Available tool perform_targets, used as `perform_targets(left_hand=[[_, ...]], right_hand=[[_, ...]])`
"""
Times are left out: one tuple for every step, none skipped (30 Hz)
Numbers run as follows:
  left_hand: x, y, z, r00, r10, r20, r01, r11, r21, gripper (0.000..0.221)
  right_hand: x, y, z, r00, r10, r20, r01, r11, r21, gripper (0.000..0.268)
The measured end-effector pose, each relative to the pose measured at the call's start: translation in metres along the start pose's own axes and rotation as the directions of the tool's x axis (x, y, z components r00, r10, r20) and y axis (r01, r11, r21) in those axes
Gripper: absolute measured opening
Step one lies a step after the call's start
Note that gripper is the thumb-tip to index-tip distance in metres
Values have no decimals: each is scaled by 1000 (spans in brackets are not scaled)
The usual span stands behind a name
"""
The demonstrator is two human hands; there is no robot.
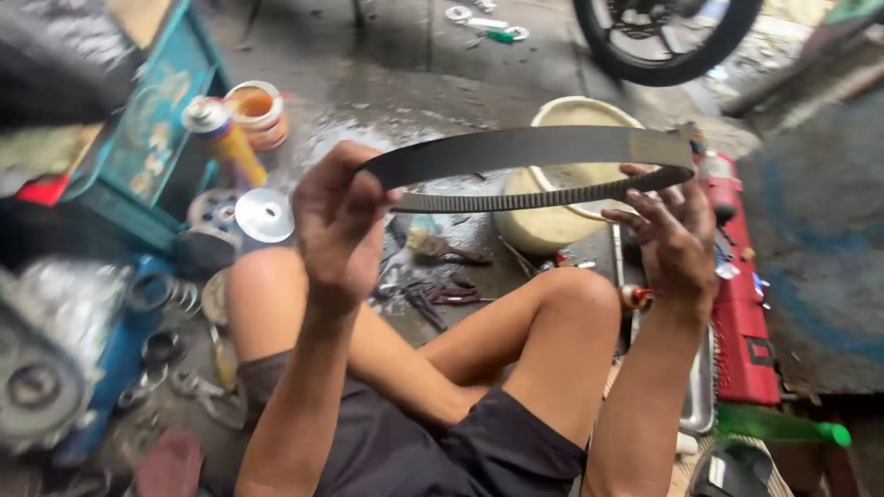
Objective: Cleaning a motorcycle drive belt by scrubbing it with a brush and soapy water.
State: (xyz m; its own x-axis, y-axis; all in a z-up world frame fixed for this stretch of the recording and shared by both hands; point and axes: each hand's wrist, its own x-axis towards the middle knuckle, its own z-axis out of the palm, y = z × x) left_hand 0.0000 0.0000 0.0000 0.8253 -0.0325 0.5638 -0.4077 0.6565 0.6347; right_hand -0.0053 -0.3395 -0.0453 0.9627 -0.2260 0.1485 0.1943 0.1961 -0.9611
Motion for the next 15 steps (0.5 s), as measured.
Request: perform_targets(left_hand=[[14, -20, 7, 1000, -4, 23, 5, 1000, -17, 16], [27, -41, 16, 1000, 23, -1, -23, 998, 57, 21], [35, -61, 25, 998, 47, -28, -43, 991, 130, 28], [42, -72, 29, 999, 36, -11, -35, 993, 111, 28], [51, -88, 38, 1000, 3, 19, -5, 990, 144, 28], [60, -104, 49, 998, -30, 48, 21, 984, 179, 29], [67, -127, 57, 996, -39, 80, 25, 987, 160, 29], [74, -149, 65, 989, -110, 98, 87, 973, 213, 27], [82, -170, 72, 982, -164, 99, 131, 953, 273, 26], [90, -194, 77, 981, -155, 120, 119, 958, 263, 26], [93, -218, 80, 970, -187, 157, 106, 902, 419, 32], [96, -242, 82, 956, -223, 188, 81, 823, 563, 40], [100, -259, 90, 956, -226, 185, 85, 820, 566, 40], [104, -277, 97, 959, -227, 169, 96, 823, 560, 37], [109, -292, 99, 965, -220, 142, 106, 824, 556, 38]], right_hand=[[8, 8, -10, 1000, -18, -23, 18, 1000, -5, 39], [16, 17, -20, 995, -66, -79, 64, 998, -23, 46], [19, 25, -33, 985, -107, -137, 102, 994, -46, 54], [29, 31, -32, 980, -118, -161, 111, 992, -55, 54], [38, 33, -38, 980, -118, -163, 110, 992, -54, 55], [48, 34, -45, 979, -117, -165, 109, 993, -53, 55], [57, 44, -50, 971, -137, -196, 128, 990, -59, 55], [68, 54, -55, 961, -159, -228, 138, 985, -106, 50], [86, 63, -58, 954, -183, -239, 149, 977, -151, 46], [94, 62, -60, 947, -204, -247, 169, 973, -156, 46], [99, 65, -62, 935, -227, -272, 163, 958, -237, 42], [104, 70, -63, 922, -251, -296, 154, 936, -316, 38], [106, 68, -68, 923, -246, -295, 150, 938, -313, 38], [109, 67, -72, 903, -290, -318, 157, 910, -384, 34], [114, 67, -73, 886, -332, -324, 163, 877, -452, 30]])
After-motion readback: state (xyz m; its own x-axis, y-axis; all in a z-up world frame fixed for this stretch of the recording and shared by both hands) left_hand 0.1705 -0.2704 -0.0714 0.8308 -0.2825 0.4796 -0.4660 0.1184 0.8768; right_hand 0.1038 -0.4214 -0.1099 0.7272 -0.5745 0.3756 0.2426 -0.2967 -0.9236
